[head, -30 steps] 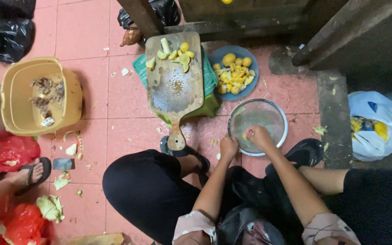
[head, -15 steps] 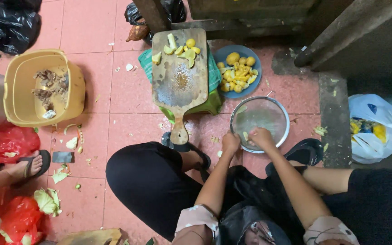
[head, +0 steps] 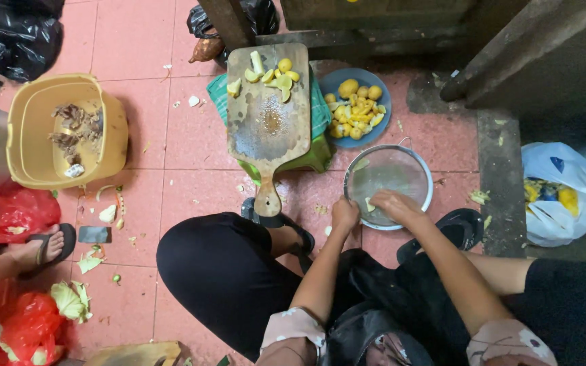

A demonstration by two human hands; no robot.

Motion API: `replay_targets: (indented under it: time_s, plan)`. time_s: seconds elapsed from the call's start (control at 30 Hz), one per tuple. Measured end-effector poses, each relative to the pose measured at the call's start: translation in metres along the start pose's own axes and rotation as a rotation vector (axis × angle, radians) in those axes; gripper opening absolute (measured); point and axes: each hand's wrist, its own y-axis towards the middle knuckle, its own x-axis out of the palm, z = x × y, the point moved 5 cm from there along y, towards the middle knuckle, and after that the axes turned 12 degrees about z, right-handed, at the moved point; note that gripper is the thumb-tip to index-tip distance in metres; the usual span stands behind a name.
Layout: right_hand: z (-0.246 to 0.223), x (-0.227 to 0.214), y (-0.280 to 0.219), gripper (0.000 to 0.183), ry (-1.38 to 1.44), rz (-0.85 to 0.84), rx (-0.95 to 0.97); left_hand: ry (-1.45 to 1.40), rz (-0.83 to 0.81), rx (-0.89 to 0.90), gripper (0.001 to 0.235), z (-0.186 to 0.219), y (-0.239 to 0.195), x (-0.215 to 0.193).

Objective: Peeling and squeezing lemons/limes into a bowl while sitting in a food preparation area.

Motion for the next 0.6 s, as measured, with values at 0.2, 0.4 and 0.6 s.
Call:
replay_targets:
  time_s: [0.2,0.4,0.6]
  plan:
    - [0.009,0.014,-0.004,0.017,-0.018,-0.021,0.010,0.019,0.027,0.026,0.041,-0.021,0.016,0.023]
    - [0.053,0.070,-0.010,0.014,-0.163,0.017,0.128,-0.027,0.043,0.041,0.039,-0.002,0.003,0.003]
    - [0.069,0.088,-0.021,0.004,-0.044,0.065,0.338,-0.120,-0.091,-0.014,0.051,-0.032,-0.012,0.013]
